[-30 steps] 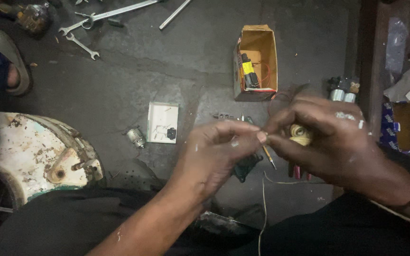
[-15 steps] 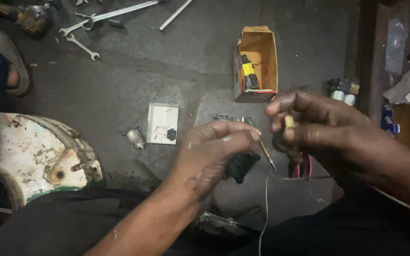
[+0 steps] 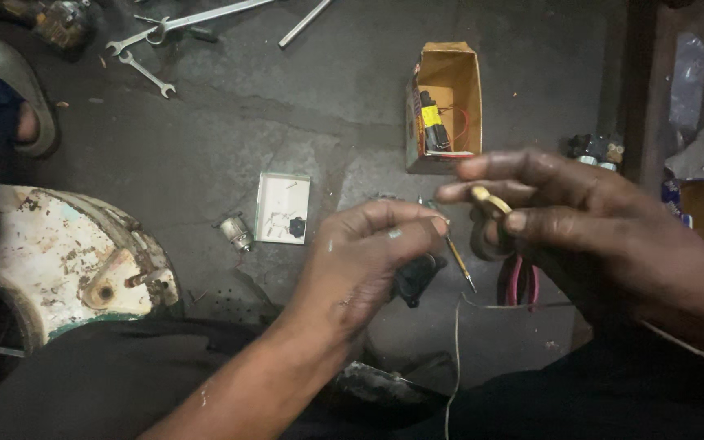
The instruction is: The person sits on the floor of a workshop and assembles small electrical components. They hold a three-pronged plastic housing and insert small cylindrical parts into the slots, manipulating them with their fingers. Various tools and parts are scattered on the floor around them.
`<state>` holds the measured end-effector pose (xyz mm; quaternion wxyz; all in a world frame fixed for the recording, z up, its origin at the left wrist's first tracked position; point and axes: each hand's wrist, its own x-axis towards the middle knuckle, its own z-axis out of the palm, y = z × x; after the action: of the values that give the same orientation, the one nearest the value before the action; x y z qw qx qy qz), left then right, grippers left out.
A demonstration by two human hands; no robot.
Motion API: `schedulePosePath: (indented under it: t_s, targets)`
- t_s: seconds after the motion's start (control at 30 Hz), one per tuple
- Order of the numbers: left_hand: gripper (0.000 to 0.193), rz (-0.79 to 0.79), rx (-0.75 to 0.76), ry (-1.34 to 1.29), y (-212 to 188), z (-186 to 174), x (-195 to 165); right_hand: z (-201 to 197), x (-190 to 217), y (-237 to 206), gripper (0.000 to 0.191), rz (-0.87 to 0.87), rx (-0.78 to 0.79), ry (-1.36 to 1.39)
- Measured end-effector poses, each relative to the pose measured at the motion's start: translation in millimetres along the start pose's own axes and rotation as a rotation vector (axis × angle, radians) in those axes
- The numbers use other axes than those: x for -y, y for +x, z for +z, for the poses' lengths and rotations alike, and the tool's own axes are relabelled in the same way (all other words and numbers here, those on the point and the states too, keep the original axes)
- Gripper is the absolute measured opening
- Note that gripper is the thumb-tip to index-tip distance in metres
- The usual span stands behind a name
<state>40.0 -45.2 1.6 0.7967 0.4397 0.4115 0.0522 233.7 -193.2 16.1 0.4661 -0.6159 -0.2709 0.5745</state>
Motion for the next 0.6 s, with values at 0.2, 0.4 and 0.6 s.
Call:
schedulePosePath:
  t_s: [0.2, 0.4, 0.6]
  targets:
    - [0.026, 0.069, 0.106, -0.158, -3.8, 0.3, -1.4, -8.7, -3.0, -2.2, 0.056, 0.154, -0.017, 0.140]
    - [0.025, 0.028, -0.004, -0.087, 1.8, 2.4, 4.0, -9.8, 2.2, 4.2, 0.058, 0.122, 0.056, 0.163]
    - [0.025, 0.171, 0.121, -0.290, 7.5, 5.1, 15.2, -5.4, -1.8, 2.2, 0.056, 0.078, 0.041, 0.148]
